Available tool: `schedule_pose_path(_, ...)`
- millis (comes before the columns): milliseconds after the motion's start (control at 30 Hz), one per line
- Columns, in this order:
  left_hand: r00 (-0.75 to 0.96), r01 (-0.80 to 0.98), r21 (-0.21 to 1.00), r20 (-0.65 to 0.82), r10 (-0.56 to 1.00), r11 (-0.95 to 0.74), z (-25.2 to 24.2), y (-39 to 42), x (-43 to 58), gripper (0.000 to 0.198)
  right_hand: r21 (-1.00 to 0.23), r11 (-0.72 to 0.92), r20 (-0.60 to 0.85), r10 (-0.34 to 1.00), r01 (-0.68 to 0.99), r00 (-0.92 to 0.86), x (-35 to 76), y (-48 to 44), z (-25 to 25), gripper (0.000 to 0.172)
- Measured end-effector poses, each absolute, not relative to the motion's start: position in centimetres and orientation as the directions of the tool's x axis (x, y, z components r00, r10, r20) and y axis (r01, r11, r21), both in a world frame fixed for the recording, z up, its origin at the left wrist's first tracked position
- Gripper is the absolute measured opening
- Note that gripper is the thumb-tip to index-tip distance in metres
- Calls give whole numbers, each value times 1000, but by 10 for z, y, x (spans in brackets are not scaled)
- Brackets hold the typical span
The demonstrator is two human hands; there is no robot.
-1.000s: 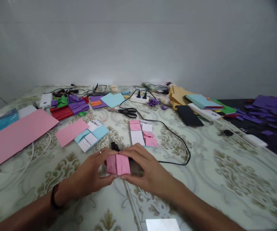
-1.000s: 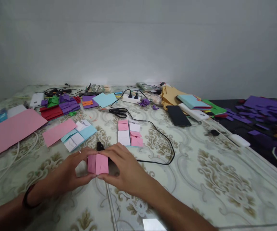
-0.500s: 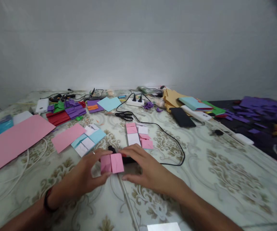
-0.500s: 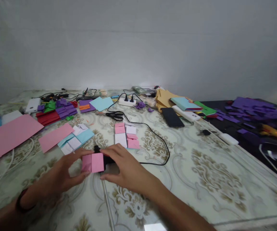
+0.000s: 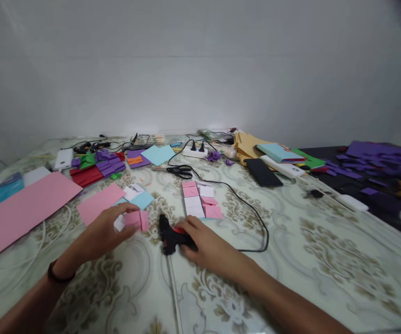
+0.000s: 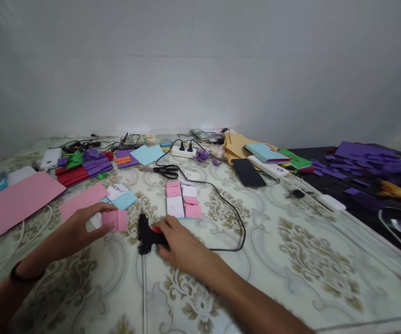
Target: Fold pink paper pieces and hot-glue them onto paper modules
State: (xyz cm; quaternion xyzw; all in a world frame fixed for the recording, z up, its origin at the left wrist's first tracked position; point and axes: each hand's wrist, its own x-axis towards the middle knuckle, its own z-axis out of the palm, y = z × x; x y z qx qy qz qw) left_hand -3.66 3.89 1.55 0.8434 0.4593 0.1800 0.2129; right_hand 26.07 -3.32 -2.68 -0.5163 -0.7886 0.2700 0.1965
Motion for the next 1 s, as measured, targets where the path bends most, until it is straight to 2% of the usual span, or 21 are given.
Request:
schedule_pose_path(67,598,661,538,44,800,-524,21,36,-38,44,-584,333,21,918,741,-396,262,-33,-23,49)
schedule_pose_path(133,632,636,549,31,774,-542,22,39,-42,52,-533,344,18,918,773,-396,267,-31,-17,43)
schedule_pose_path(200,551,681,520,101,828,-516,19,50,-48,50,-510,331,30,929,794,-368,273,-29,-9,38)
schedule_pose_path(267,434,774,439,160,887,-457,12,65,-57,50,-538,328,76,936,776,-343,280,-28,-3,40)
schedule_pose_path(533,292,876,348,166,942,-333,-17,101,-87,51,-611,321,177,946,723,-270,289,-29,3,31)
schedule_pose_path(633,366,847,361,139,920,-391,-15,106,-76,53,-635,302,184,953,711,-240,289,-28,2,27)
schedule_pose_path(767,425,819,391,80,902,-421,-6,128,-53,51,-641,295,218,955,709,-200,292,-25,3,7)
schedule_pose_path(867,421,818,420,28,906,-393,1,148,-40,39,-632,337,280,939,698,-200,295,-23,6,19)
schedule_pose_path(1000,436,796,491,-56,898,-356,2,159,-26,39,-600,404,403,898,691,-176,298,-22,11,23)
